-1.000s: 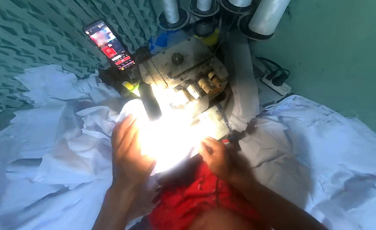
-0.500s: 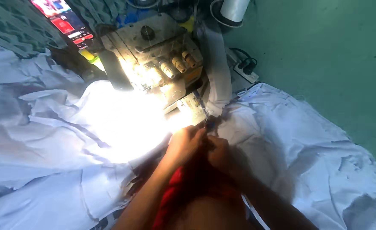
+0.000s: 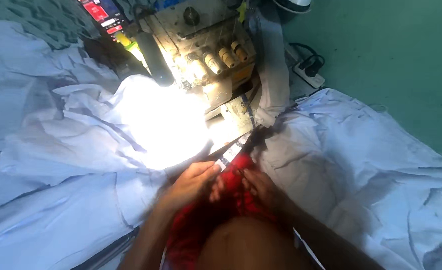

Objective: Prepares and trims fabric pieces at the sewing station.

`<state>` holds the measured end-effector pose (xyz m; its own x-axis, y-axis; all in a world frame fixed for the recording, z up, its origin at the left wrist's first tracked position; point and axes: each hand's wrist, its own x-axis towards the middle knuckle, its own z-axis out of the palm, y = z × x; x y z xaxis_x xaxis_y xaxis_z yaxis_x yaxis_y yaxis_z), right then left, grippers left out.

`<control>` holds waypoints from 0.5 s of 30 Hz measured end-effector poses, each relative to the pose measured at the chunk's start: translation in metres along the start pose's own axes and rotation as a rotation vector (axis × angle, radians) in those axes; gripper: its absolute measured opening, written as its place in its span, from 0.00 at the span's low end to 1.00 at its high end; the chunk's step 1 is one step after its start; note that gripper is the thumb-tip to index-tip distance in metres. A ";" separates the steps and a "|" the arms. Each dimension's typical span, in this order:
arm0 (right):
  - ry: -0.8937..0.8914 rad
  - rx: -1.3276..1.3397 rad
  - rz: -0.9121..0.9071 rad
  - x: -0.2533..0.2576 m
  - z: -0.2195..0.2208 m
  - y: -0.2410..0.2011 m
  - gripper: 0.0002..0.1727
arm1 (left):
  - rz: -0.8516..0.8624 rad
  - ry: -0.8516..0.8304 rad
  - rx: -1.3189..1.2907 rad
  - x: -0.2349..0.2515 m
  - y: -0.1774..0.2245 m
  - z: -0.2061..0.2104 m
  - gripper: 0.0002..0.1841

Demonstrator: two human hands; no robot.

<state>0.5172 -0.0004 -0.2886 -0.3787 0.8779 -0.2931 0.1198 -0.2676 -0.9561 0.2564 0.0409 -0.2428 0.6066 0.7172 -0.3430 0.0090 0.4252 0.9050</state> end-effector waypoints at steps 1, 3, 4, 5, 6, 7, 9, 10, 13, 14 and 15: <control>-0.030 0.065 0.010 0.003 0.004 -0.003 0.26 | 0.008 0.021 -0.002 -0.008 -0.005 0.001 0.21; -0.083 0.220 0.055 0.010 0.014 -0.008 0.21 | 0.000 0.110 0.014 -0.016 -0.011 0.006 0.18; -0.095 0.282 0.081 0.012 0.019 -0.010 0.20 | -0.003 0.153 0.009 -0.018 -0.014 0.010 0.17; -0.098 0.330 0.102 0.014 0.024 -0.013 0.19 | -0.003 0.193 -0.004 -0.018 -0.016 0.014 0.16; -0.097 0.360 0.113 0.015 0.028 -0.016 0.18 | -0.005 0.228 -0.014 -0.017 -0.017 0.017 0.15; -0.095 0.374 0.119 0.017 0.030 -0.019 0.17 | -0.006 0.256 -0.019 -0.017 -0.018 0.020 0.14; -0.091 0.372 0.123 0.019 0.034 -0.023 0.14 | 0.008 0.295 -0.024 -0.017 -0.020 0.026 0.13; -0.091 0.363 0.121 0.021 0.035 -0.025 0.14 | 0.015 0.307 -0.030 -0.017 -0.021 0.028 0.12; -0.090 0.354 0.118 0.024 0.037 -0.028 0.13 | 0.030 0.320 -0.056 -0.017 -0.023 0.032 0.12; -0.084 0.353 0.111 0.024 0.038 -0.029 0.13 | 0.033 0.325 -0.061 -0.017 -0.023 0.033 0.12; -0.078 0.347 0.102 0.025 0.038 -0.030 0.13 | 0.035 0.329 -0.063 -0.017 -0.023 0.033 0.12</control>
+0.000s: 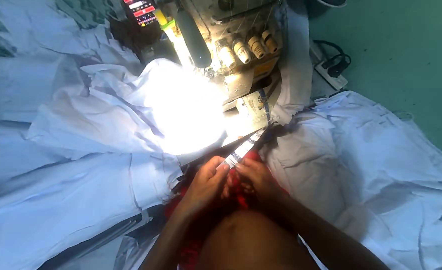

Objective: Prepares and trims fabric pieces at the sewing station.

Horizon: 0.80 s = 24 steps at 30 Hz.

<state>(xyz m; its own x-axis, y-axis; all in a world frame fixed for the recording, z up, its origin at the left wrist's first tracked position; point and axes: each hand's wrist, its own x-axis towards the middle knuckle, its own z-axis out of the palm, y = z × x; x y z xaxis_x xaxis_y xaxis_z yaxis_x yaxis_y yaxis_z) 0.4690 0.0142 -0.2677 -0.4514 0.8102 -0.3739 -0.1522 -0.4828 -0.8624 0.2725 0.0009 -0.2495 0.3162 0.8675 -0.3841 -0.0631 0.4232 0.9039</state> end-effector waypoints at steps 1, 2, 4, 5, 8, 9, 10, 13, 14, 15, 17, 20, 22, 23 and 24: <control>0.003 -0.010 -0.005 0.000 0.000 -0.001 0.12 | 0.002 0.003 0.001 0.000 0.000 0.000 0.12; 0.005 -0.021 -0.010 0.001 0.001 -0.002 0.12 | 0.006 0.006 0.003 0.000 0.001 0.001 0.12; 0.007 -0.030 -0.014 0.002 0.001 -0.001 0.12 | 0.018 0.009 0.010 0.001 0.000 0.000 0.11; 0.008 -0.035 -0.012 0.002 0.001 -0.001 0.12 | 0.023 0.009 0.015 0.001 -0.001 0.000 0.11; 0.021 -0.041 -0.019 0.002 0.002 0.000 0.12 | 0.020 0.011 0.011 0.001 -0.001 0.000 0.11; 0.037 -0.048 -0.024 0.002 0.002 0.001 0.12 | 0.019 0.010 0.006 0.001 -0.001 0.000 0.11; 0.061 -0.066 -0.028 0.002 0.003 0.002 0.13 | 0.017 0.008 0.001 0.001 -0.001 0.001 0.11; 0.117 -0.093 -0.050 0.001 0.005 0.004 0.14 | 0.037 0.043 -0.010 -0.003 0.001 0.001 0.12; 0.112 -0.092 -0.091 0.001 0.006 0.004 0.14 | 0.071 0.081 -0.002 -0.004 0.002 0.000 0.12; 0.095 -0.105 -0.145 0.001 0.007 0.004 0.14 | 0.117 0.136 0.016 -0.005 0.001 -0.001 0.12; 0.069 -0.164 -0.266 0.002 0.013 -0.001 0.13 | 0.219 0.251 0.044 -0.006 -0.001 -0.002 0.13; 0.097 -0.253 -0.404 0.012 0.031 -0.015 0.12 | 0.336 0.304 -0.073 -0.012 0.002 -0.001 0.12; 0.085 -0.342 -0.493 0.022 0.038 -0.030 0.07 | 0.403 0.281 -0.190 -0.019 0.010 -0.004 0.16; 0.053 -0.423 -0.565 0.028 0.038 -0.039 0.06 | 0.415 0.278 -0.217 -0.023 0.016 -0.008 0.19; 0.013 -0.523 -0.650 0.034 0.038 -0.048 0.06 | 0.401 0.297 -0.225 -0.027 0.025 -0.014 0.23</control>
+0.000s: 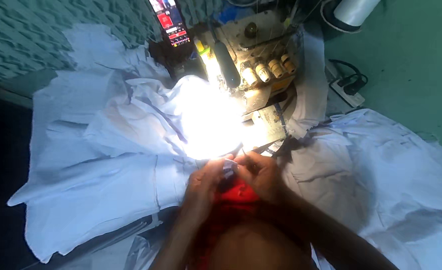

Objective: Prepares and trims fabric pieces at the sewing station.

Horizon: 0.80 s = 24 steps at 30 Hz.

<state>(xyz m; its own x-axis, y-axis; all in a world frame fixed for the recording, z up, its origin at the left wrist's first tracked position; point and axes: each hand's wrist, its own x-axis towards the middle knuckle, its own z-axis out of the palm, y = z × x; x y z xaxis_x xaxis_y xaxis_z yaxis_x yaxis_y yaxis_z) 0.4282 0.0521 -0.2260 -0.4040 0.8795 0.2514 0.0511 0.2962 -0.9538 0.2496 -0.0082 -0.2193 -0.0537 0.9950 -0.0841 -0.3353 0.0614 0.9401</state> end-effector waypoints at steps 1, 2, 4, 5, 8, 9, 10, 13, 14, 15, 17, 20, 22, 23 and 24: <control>-0.057 -0.093 -0.095 0.010 -0.005 -0.003 0.08 | -0.035 0.028 0.017 0.002 0.012 -0.004 0.25; -0.126 -0.192 -0.177 0.019 -0.010 -0.008 0.09 | -0.082 0.037 0.055 0.006 0.023 -0.008 0.25; -0.266 -0.363 -0.310 0.035 -0.019 -0.020 0.10 | -0.158 -0.049 0.213 0.013 0.043 -0.019 0.18; -0.310 -0.429 -0.362 0.042 -0.021 -0.025 0.09 | -0.183 -0.088 0.305 0.016 0.051 -0.021 0.13; -0.335 -0.464 -0.423 0.052 -0.023 -0.031 0.09 | -0.213 -0.137 0.378 0.019 0.064 -0.019 0.08; -0.289 -0.408 -0.395 0.052 -0.022 -0.030 0.10 | -0.204 -0.128 0.350 0.019 0.064 -0.018 0.08; -0.213 -0.319 -0.341 0.051 -0.021 -0.027 0.11 | -0.183 -0.106 0.318 0.019 0.062 -0.017 0.08; 0.051 0.071 -0.058 0.042 -0.008 -0.014 0.14 | -0.091 0.032 0.202 0.018 0.050 -0.010 0.08; 0.092 0.173 0.024 0.037 -0.004 -0.012 0.14 | -0.067 0.084 0.171 0.018 0.046 -0.006 0.07; 0.102 0.231 0.079 0.033 0.000 -0.011 0.13 | -0.046 0.134 0.143 0.018 0.042 -0.003 0.07; 0.095 0.274 0.126 0.024 0.008 -0.012 0.13 | -0.009 0.214 0.082 0.018 0.035 0.005 0.06; 0.117 0.298 0.133 0.021 0.018 -0.014 0.11 | 0.026 0.287 0.000 0.019 0.029 0.014 0.04; 0.139 0.313 0.140 0.022 0.021 -0.013 0.08 | 0.020 0.312 -0.043 0.019 0.028 0.019 0.03; 0.146 0.324 0.142 0.022 0.022 -0.012 0.08 | 0.011 0.322 -0.061 0.019 0.029 0.021 0.03; 0.148 0.340 0.141 0.023 0.022 -0.012 0.07 | 0.004 0.328 -0.075 0.019 0.029 0.023 0.03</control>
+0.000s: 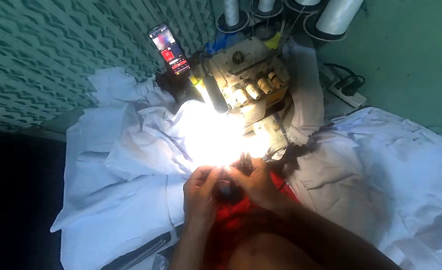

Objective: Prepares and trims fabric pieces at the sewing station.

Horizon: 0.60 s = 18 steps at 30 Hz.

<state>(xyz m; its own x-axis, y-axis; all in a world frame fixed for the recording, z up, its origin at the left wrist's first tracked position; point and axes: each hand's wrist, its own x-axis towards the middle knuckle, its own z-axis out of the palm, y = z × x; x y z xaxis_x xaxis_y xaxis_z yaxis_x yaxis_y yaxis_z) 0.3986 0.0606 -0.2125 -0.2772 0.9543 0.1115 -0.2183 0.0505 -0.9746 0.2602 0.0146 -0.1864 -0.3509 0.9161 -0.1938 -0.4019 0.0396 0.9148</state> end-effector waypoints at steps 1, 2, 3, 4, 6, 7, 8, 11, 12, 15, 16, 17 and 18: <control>-0.004 0.013 0.002 0.000 0.000 0.000 0.07 | -0.004 0.002 -0.007 0.000 0.000 0.001 0.03; -0.007 0.019 0.005 0.001 -0.001 0.000 0.07 | -0.005 0.006 -0.009 -0.001 -0.001 0.001 0.03; -0.007 0.023 0.005 0.001 -0.002 0.000 0.07 | -0.004 0.010 -0.008 -0.001 -0.002 0.002 0.03; -0.005 0.025 0.008 0.001 -0.002 0.000 0.07 | -0.004 0.011 -0.007 -0.001 -0.002 0.002 0.03; 0.000 0.026 0.014 0.002 -0.003 0.000 0.06 | -0.001 0.017 -0.007 -0.001 -0.004 0.003 0.03; 0.002 0.021 0.017 0.002 -0.004 -0.001 0.06 | 0.000 0.020 -0.008 -0.001 -0.004 0.004 0.03; 0.003 0.018 0.019 0.002 -0.004 -0.001 0.06 | 0.000 0.020 -0.011 -0.001 -0.005 0.004 0.03; -0.001 0.030 0.035 0.003 -0.006 -0.001 0.06 | -0.001 0.007 -0.028 -0.002 -0.007 0.004 0.03; -0.006 0.041 0.046 0.004 -0.007 -0.001 0.06 | -0.005 -0.002 -0.032 -0.002 -0.007 0.004 0.03; -0.018 0.040 0.093 0.007 -0.013 -0.002 0.05 | -0.021 -0.067 0.033 0.002 -0.004 -0.004 0.07; -0.020 0.028 0.111 0.009 -0.015 -0.003 0.05 | -0.026 -0.098 0.081 0.005 -0.001 -0.008 0.10; -0.026 0.015 0.130 0.011 -0.019 -0.004 0.05 | -0.038 -0.129 0.142 0.008 0.004 -0.011 0.12; -0.030 0.013 0.143 0.013 -0.021 -0.005 0.05 | -0.056 -0.157 0.203 0.011 0.009 -0.015 0.15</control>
<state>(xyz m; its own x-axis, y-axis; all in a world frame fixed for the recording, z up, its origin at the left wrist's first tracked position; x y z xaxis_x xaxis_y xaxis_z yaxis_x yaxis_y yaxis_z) 0.4161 0.0787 -0.2105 -0.3343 0.9422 -0.0226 -0.1864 -0.0896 -0.9784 0.2405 0.0191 -0.1855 -0.1905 0.9603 -0.2035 -0.2338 0.1570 0.9595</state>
